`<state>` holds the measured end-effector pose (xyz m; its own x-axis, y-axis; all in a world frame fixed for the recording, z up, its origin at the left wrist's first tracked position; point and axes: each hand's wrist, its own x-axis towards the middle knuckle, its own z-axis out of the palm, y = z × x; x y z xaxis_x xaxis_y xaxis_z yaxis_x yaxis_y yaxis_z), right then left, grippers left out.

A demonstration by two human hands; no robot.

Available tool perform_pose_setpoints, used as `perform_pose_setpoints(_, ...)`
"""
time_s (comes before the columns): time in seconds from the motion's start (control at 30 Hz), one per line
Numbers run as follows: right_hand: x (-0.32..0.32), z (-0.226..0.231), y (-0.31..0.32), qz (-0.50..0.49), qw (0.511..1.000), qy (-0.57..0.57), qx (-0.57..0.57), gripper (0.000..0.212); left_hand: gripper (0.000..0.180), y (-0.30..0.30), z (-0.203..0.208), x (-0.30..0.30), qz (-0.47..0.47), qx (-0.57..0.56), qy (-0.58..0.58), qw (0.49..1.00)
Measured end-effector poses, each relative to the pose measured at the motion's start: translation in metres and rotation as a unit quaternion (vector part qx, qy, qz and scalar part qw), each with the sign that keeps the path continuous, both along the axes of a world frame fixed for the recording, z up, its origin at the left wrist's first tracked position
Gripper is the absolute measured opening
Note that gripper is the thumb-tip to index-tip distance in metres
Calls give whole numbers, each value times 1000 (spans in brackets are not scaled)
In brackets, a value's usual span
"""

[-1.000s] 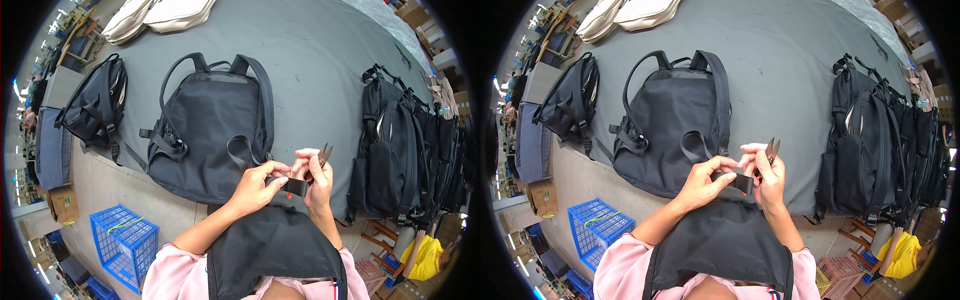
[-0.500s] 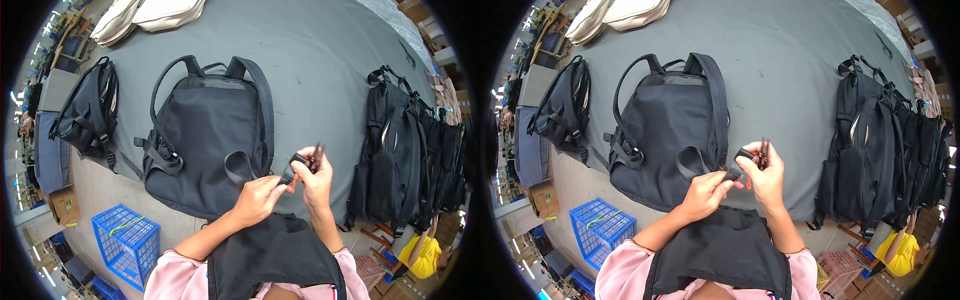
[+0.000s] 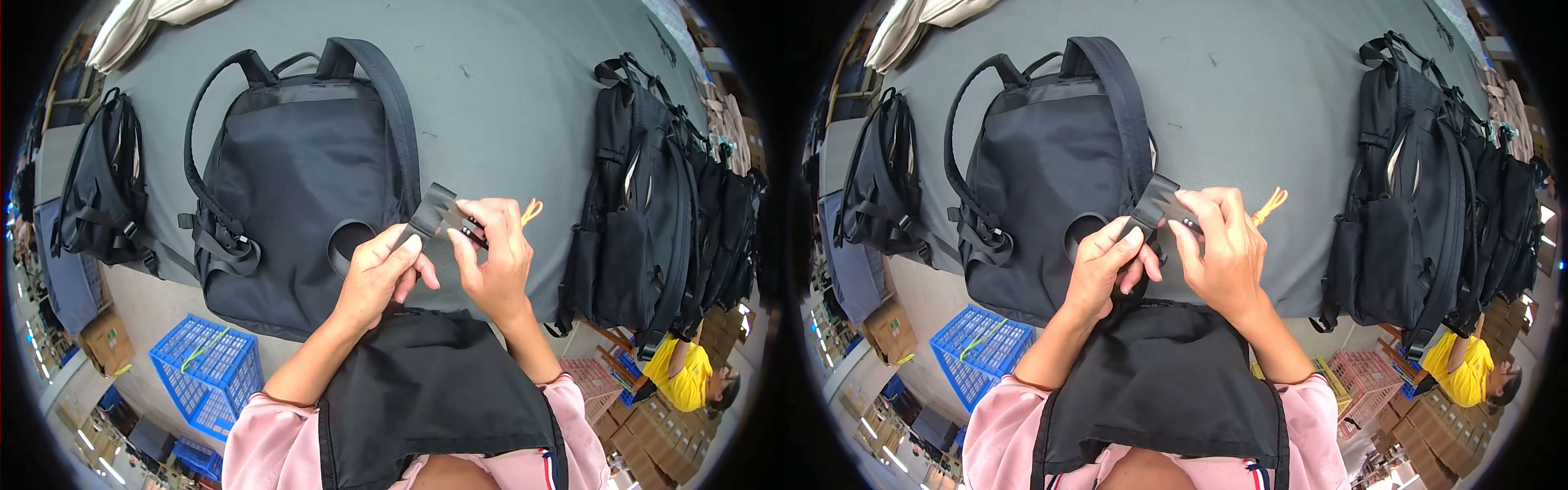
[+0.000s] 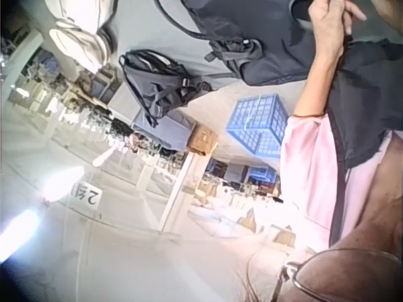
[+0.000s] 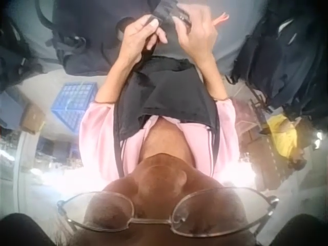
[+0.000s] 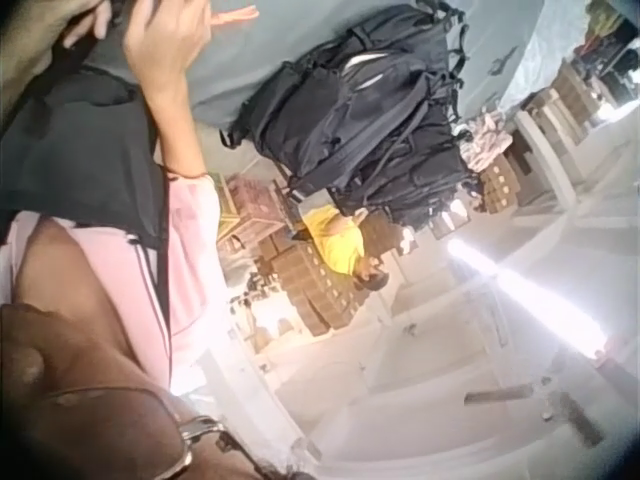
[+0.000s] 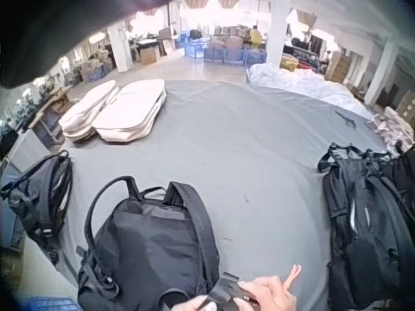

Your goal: The recorder uses small clippers to trim loose threads from various parts of a black backpack, including the straps and handle, while working at a large factory table.

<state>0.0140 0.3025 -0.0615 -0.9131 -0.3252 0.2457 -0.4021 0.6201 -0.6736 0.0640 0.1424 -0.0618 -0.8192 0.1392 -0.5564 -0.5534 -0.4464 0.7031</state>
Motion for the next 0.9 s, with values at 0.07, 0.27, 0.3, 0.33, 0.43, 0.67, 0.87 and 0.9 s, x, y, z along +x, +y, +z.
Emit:
perform_pose_setpoints(0.07,2,7,0,17,999,8,49,33,26,0,1,-1,-6,-2,-4,1000)
perform_pose_setpoints(0.27,-7,14,1,110,990,-92,0,29,26,-1,-10,4,-35,7,-14,999)
perform_pose_setpoints(0.3,-9,15,1,113,967,-204,-105,30,28,-2,-12,6,-37,22,0,999)
perform_pose_setpoints(0.33,-11,9,5,120,945,-234,-194,28,32,-1,-10,5,-53,10,1,999)
perform_pose_setpoints(0.43,-14,0,-9,-35,893,-322,-313,27,36,-1,-17,7,-97,6,-8,995)
perform_pose_setpoints(0.67,-49,-22,-38,19,967,-210,-145,32,37,-1,-40,3,-161,-33,-11,986)
perform_pose_setpoints(0.87,-70,-53,-64,-2,956,-222,-193,36,37,-2,-60,0,-169,0,-39,985)
perform_pose_setpoints(0.9,-68,-60,-65,-25,943,-232,-239,37,37,-2,-61,-1,-169,2,-47,984)
